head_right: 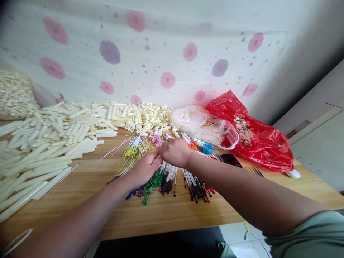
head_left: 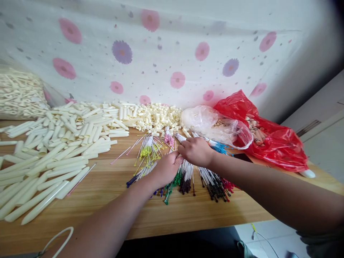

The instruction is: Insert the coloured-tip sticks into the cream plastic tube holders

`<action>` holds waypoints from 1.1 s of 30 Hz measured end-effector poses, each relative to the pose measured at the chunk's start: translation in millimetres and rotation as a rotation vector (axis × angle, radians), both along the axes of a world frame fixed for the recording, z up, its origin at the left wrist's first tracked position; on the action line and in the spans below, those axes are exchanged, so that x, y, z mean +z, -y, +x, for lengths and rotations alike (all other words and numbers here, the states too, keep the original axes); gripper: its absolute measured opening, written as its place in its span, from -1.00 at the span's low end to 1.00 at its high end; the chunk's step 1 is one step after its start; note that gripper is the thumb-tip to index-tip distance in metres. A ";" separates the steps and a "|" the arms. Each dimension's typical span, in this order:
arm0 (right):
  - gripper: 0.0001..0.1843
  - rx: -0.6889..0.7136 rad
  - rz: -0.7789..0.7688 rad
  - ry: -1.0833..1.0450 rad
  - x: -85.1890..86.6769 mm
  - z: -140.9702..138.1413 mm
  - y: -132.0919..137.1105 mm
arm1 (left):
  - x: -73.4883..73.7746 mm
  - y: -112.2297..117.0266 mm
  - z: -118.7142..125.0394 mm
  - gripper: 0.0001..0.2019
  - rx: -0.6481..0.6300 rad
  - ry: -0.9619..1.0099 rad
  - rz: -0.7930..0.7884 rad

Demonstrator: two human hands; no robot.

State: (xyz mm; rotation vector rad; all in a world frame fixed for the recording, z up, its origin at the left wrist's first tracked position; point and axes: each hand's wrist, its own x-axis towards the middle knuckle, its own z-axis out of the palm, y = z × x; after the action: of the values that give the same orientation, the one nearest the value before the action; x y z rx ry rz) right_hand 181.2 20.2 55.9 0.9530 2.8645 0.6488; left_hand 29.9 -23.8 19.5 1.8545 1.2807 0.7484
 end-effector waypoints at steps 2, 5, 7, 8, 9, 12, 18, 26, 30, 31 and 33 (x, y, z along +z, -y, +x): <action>-0.82 -0.063 -0.095 0.043 4.7 -7.4 -0.9 | -2.8 -1.1 2.4 -0.73 0.059 -0.155 0.100; -0.85 -0.113 -0.171 0.082 9.5 -12.4 -1.4 | -5.4 -2.5 4.5 -0.71 0.105 -0.297 0.147; -0.84 -0.088 -0.138 0.073 10.1 -9.7 -2.8 | -5.4 -3.4 3.7 -0.73 0.109 -0.262 0.164; -0.83 -0.056 -0.098 0.055 9.9 -6.6 -4.1 | -5.0 -3.9 2.4 -0.76 0.098 -0.199 0.150; -0.82 -0.018 -0.050 0.030 9.8 -2.7 -5.8 | -4.5 -4.2 0.6 -0.78 0.083 -0.113 0.105; -0.79 0.092 0.106 -0.056 9.8 10.9 -12.0 | -3.5 -4.7 -6.4 -0.73 0.007 0.223 -0.236; -0.69 0.291 0.265 -0.155 6.3 22.9 -14.6 | -3.5 -1.7 -10.9 -0.64 -0.172 0.587 -0.691; -0.81 0.242 0.052 -0.044 5.7 13.8 -13.1 | -4.5 0.7 0.7 -0.69 -0.042 0.088 -0.168; -0.82 0.191 0.017 -0.017 9.7 11.5 -13.8 | -5.5 -0.4 2.4 -0.70 0.041 -0.119 0.071; -0.81 0.195 0.055 -0.039 10.4 11.5 -12.6 | -5.4 0.0 2.7 -0.70 0.041 -0.082 0.045; -0.76 0.209 0.173 -0.107 11.0 11.8 -8.8 | -4.2 1.7 3.3 -0.70 0.017 0.099 -0.102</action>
State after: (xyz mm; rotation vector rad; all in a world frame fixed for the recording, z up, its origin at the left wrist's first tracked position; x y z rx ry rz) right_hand 193.0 29.0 66.9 0.7318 3.0714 0.9029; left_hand 33.2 -25.5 15.4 1.7059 1.2495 0.7600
